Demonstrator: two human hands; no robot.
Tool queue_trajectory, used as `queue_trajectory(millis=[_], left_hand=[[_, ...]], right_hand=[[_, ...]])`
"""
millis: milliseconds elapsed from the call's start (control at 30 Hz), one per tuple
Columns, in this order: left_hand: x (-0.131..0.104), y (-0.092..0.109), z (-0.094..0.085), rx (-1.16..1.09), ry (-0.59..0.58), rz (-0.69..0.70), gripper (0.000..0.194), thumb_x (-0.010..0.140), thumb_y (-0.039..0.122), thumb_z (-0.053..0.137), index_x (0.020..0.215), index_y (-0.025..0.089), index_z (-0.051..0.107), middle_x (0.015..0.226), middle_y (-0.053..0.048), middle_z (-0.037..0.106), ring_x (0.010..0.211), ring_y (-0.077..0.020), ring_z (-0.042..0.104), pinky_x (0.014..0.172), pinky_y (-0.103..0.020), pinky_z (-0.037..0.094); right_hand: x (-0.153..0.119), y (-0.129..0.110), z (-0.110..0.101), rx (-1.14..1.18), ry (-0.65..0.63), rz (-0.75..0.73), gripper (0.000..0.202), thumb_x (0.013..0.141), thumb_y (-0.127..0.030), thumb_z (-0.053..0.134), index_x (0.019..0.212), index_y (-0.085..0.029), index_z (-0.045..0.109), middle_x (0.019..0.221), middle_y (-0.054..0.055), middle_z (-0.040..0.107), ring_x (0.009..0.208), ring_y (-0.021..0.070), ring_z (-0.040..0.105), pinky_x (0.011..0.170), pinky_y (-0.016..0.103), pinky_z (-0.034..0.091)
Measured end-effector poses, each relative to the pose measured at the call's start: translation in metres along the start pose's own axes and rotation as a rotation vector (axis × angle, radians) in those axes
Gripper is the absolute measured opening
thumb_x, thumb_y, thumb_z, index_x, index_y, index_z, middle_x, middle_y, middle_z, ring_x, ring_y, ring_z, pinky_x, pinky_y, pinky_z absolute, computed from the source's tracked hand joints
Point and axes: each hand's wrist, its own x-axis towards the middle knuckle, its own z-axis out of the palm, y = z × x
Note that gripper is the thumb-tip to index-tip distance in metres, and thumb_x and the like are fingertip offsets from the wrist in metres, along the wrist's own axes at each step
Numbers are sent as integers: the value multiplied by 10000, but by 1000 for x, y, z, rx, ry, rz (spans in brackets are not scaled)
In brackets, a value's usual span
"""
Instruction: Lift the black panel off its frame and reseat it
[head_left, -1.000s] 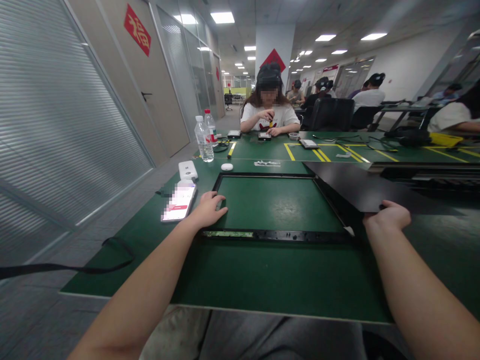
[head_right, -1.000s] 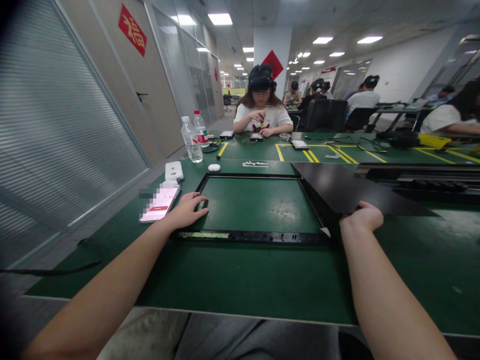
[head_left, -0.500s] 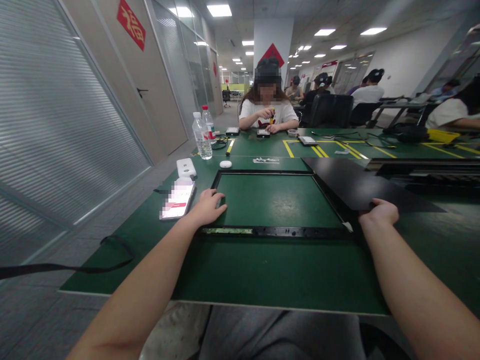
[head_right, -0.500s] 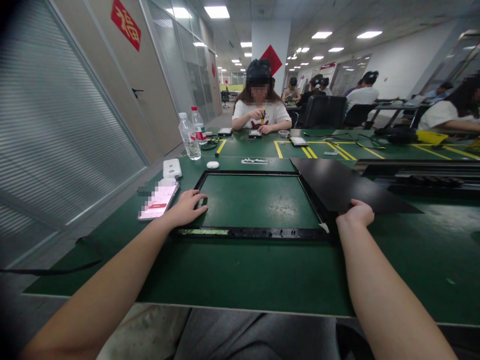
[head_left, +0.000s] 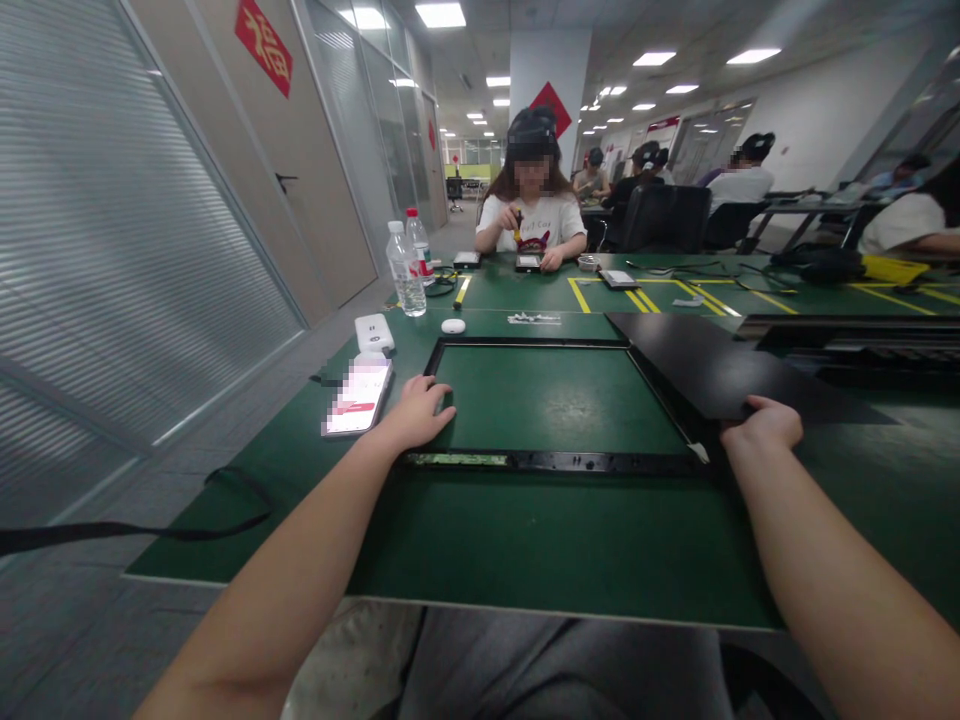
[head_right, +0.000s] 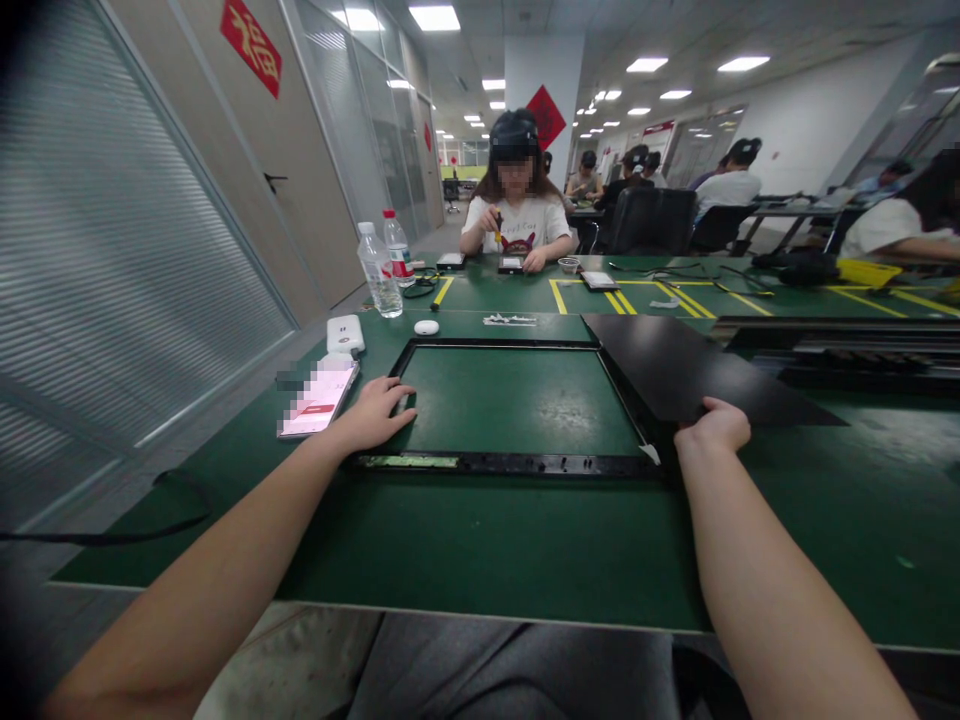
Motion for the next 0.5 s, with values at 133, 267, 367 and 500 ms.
queue_trajectory(millis=[133,267,367,500], left_hand=[[0,1,0,7,-10,-4,519,991,415,650,1430,154,740,1624,-251,587,1600,-479,428,1318,-642,343],[0,3,-1,16,-27,-10,550,1008,421,623,1468,136,718,1645,-261,561,1622,-478,394,1326,-639,328],[-1,3,-2,17,-35,-12,556,1013,419,614,1474,123,713,1653,-271,549,1622,-482,391,1326,-637,327],[-1,5,-2,17,-34,-16,550,1008,415,630,1469,127,718,1647,-259,557,1618,-468,403,1337,-610,322]], right_hand=[[-8,-3,1,10,17,27,307,658,48,544,846,-193,561,1056,19,698,869,127,700,680,218,620],[-13,-5,0,26,4,47,316,661,54,530,846,-201,551,1041,11,693,841,120,701,656,206,614],[-13,-3,1,47,-37,57,316,680,51,523,865,-203,556,1032,8,694,788,109,683,652,206,616],[-8,-2,5,99,-180,65,304,696,43,506,859,-212,533,916,-12,662,679,91,630,622,191,599]])
